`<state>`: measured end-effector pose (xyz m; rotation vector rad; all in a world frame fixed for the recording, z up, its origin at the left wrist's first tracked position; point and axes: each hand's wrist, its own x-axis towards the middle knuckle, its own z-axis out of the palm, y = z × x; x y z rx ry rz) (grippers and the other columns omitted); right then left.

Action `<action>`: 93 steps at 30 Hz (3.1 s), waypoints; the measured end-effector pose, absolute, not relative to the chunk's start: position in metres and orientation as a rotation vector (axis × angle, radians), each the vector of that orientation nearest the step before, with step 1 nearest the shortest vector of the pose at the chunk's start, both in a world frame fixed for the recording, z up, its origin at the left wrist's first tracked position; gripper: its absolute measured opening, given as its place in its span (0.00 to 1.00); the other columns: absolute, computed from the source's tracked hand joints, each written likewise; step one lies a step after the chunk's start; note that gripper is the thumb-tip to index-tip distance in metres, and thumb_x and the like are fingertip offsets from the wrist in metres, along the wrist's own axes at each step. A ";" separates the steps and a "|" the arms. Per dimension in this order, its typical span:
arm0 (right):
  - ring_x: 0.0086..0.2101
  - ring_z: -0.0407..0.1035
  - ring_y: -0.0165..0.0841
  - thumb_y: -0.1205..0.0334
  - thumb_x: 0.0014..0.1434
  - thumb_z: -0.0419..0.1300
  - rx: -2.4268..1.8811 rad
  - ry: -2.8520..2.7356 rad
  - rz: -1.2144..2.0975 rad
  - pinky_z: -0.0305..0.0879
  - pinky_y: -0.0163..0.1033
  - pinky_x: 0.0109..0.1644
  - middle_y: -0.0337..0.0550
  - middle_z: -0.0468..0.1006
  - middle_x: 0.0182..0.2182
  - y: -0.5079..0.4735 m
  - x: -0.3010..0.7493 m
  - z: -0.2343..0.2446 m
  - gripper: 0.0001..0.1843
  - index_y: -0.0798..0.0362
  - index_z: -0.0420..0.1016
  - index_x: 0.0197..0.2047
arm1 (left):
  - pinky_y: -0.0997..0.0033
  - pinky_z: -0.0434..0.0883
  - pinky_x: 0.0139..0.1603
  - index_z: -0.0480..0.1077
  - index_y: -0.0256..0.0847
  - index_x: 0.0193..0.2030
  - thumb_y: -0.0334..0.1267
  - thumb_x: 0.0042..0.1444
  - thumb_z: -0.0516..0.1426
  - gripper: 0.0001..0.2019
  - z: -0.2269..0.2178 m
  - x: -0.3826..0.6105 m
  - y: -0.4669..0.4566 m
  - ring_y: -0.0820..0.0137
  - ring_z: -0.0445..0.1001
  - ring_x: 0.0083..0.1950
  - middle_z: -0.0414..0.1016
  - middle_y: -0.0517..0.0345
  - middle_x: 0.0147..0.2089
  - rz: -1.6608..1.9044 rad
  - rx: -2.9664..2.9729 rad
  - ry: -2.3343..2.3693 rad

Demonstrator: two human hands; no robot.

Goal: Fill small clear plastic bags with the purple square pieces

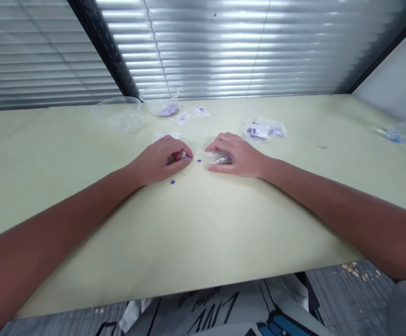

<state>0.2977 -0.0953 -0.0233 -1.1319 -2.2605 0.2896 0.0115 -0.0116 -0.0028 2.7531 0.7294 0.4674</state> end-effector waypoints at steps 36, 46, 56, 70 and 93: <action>0.49 0.71 0.48 0.38 0.67 0.65 -1.131 -2.264 0.295 0.62 0.55 0.62 0.49 0.79 0.48 -0.096 0.298 -0.023 0.24 0.46 0.78 0.55 | 0.64 0.67 0.44 0.81 0.47 0.46 0.48 0.69 0.58 0.12 -0.002 0.013 -0.013 0.61 0.72 0.44 0.72 0.57 0.32 0.484 2.751 0.716; 0.49 0.72 0.48 0.40 0.66 0.67 -1.113 -2.252 0.274 0.62 0.55 0.61 0.48 0.79 0.47 -0.095 0.298 -0.025 0.22 0.46 0.78 0.54 | 0.65 0.68 0.44 0.80 0.46 0.47 0.48 0.69 0.57 0.12 -0.002 0.012 -0.013 0.61 0.73 0.44 0.72 0.57 0.32 0.478 2.759 0.711; 0.49 0.72 0.48 0.41 0.66 0.68 -1.110 -2.252 0.283 0.62 0.55 0.61 0.49 0.79 0.48 -0.094 0.298 -0.025 0.22 0.46 0.78 0.54 | 0.65 0.68 0.44 0.80 0.47 0.47 0.48 0.69 0.57 0.12 -0.003 0.012 -0.013 0.60 0.73 0.44 0.73 0.57 0.32 0.478 2.759 0.713; 0.49 0.72 0.47 0.40 0.66 0.67 -1.109 -2.254 0.275 0.62 0.55 0.60 0.49 0.79 0.47 -0.094 0.298 -0.025 0.23 0.47 0.78 0.54 | 0.64 0.68 0.44 0.80 0.47 0.47 0.48 0.69 0.58 0.12 -0.003 0.012 -0.012 0.60 0.73 0.45 0.74 0.57 0.33 0.477 2.766 0.714; 0.48 0.72 0.48 0.39 0.66 0.66 -1.125 -2.252 0.291 0.62 0.56 0.61 0.49 0.79 0.48 -0.095 0.298 -0.024 0.23 0.45 0.78 0.54 | 0.64 0.69 0.44 0.80 0.48 0.47 0.49 0.69 0.58 0.12 -0.002 0.012 -0.013 0.59 0.73 0.45 0.73 0.57 0.33 0.464 2.753 0.738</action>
